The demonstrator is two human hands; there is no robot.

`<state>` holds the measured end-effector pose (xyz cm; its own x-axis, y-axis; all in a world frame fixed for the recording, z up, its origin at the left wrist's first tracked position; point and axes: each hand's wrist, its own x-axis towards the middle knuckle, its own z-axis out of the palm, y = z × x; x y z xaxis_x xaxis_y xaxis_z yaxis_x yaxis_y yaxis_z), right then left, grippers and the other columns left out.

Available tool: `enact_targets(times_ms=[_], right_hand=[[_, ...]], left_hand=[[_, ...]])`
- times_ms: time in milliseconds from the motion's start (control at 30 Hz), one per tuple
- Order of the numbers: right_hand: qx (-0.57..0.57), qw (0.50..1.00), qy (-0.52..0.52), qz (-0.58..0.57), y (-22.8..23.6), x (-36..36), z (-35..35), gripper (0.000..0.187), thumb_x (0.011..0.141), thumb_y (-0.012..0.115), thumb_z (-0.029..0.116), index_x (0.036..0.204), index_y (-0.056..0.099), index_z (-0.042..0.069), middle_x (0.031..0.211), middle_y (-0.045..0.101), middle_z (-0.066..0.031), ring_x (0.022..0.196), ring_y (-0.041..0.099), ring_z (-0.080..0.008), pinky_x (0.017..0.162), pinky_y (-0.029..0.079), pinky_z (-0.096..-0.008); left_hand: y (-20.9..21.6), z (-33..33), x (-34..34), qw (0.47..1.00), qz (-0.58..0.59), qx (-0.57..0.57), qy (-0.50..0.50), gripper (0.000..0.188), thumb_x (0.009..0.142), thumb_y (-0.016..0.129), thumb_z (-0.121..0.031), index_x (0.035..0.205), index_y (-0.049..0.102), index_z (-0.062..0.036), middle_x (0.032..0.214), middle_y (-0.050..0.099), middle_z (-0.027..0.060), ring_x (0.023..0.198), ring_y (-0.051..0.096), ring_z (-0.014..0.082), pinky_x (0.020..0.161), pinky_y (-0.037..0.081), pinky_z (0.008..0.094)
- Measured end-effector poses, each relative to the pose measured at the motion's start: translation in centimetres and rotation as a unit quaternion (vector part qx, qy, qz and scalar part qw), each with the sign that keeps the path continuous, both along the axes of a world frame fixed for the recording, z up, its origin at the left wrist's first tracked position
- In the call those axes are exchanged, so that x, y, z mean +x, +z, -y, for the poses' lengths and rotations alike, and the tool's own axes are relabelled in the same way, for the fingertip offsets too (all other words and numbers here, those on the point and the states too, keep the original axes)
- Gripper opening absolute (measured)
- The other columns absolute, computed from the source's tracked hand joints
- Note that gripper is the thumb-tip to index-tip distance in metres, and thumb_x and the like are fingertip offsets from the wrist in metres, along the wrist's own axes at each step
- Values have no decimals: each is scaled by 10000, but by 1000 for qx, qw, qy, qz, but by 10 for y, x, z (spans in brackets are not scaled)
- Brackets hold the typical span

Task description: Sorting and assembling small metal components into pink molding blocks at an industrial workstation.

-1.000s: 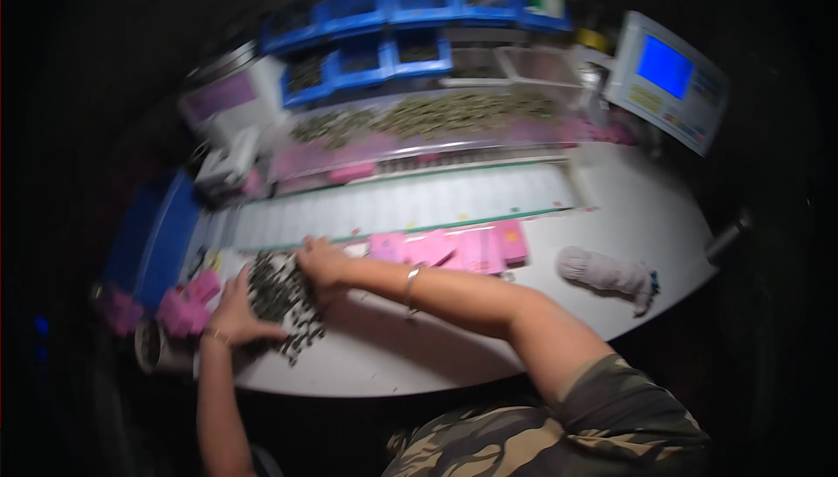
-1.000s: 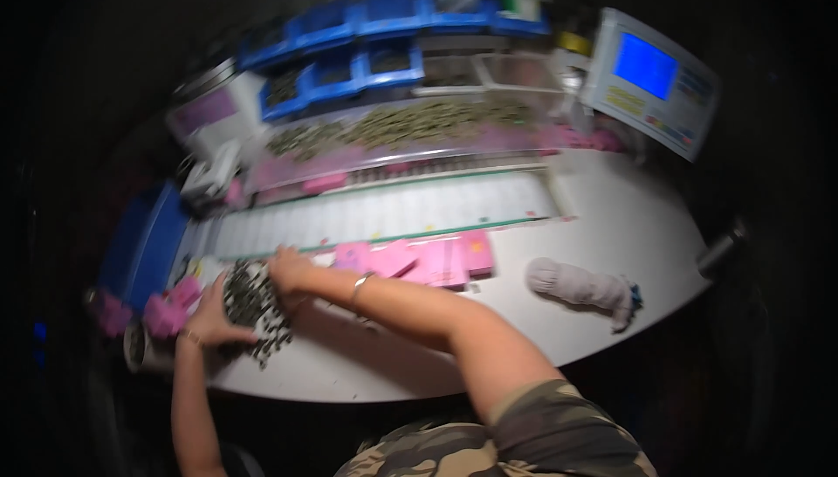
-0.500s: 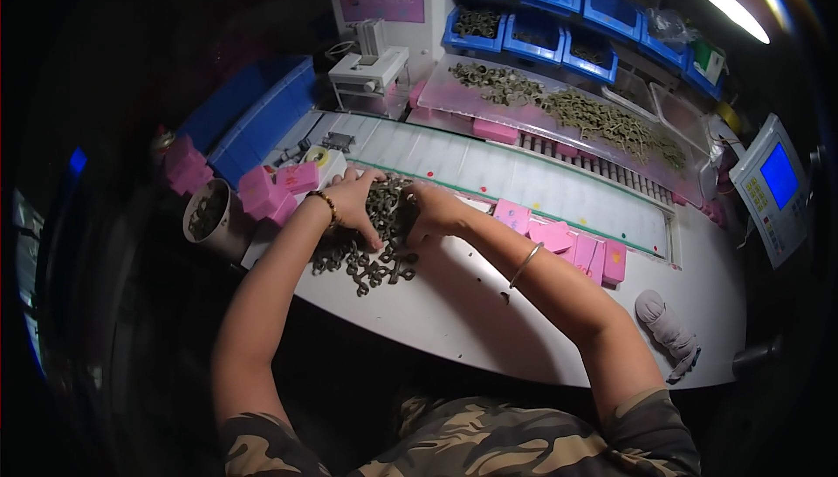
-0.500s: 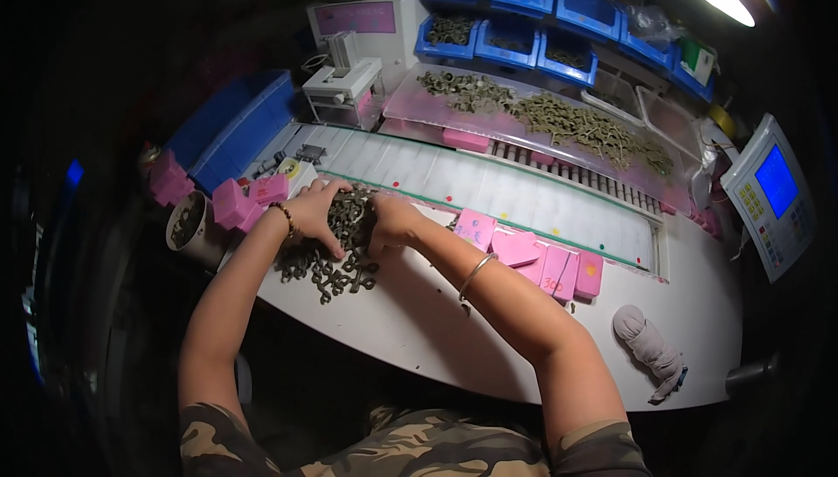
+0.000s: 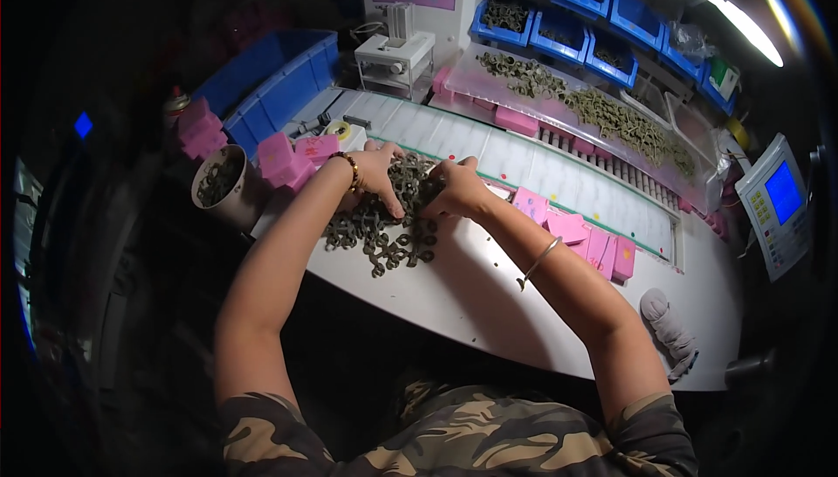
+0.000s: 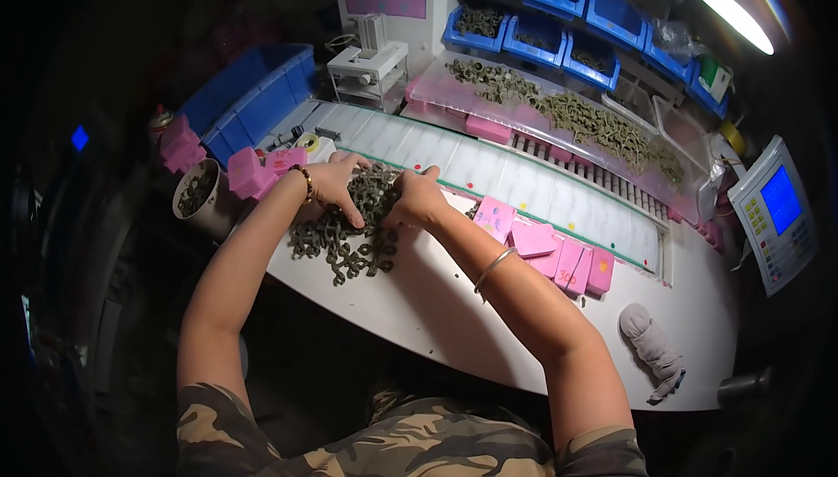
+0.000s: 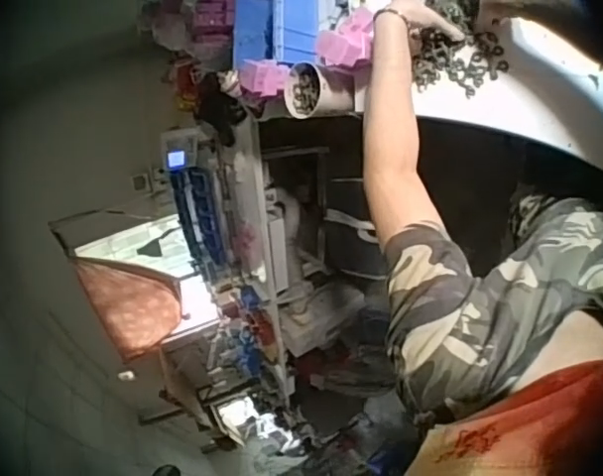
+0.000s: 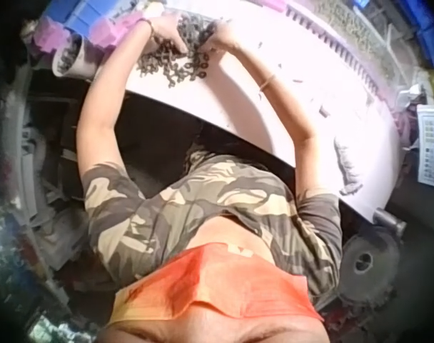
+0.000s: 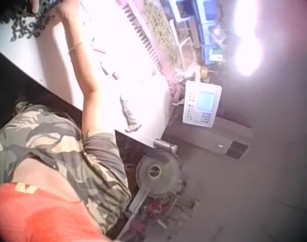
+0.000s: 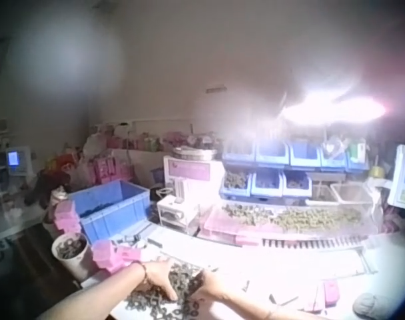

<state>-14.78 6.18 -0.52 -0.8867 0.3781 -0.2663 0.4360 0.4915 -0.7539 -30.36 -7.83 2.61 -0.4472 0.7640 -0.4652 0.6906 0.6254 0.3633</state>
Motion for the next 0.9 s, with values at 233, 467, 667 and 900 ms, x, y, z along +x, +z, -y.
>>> enact_targets(times_ms=[233,467,667,900], right_hand=[[40,998,32,25,1,-1,-7,757,539,894,128,1217,582,2,1261,453,-243,942,660,-373,766,624,-371],[0,1000,-1,-14,-7,-4,-10,753,517,913,117,1151,554,-70,1073,665,-223,957,701,-328,748,590,-372],[-94,995,-31,-30,-20,-2,-21,657,589,887,78,1176,605,-8,957,682,-127,801,676,-202,693,553,-321],[-207,973,-59,-86,-23,5,-23,411,757,844,146,1091,658,-2,933,690,-78,812,658,-169,676,515,-298]], left_hand=[[24,-14,9,992,123,-19,28,1259,521,904,-646,1488,347,-64,1440,484,249,1229,586,301,856,601,409],[-18,-32,-7,997,18,59,35,1050,509,938,-550,1325,515,-42,1275,627,157,1195,588,271,1073,421,367],[-15,-41,3,981,121,114,96,814,562,958,-258,1242,568,-41,1138,657,129,909,655,224,742,546,335],[-24,-37,0,951,245,155,108,409,737,836,-74,1092,634,-59,894,699,22,757,651,86,538,454,234]])
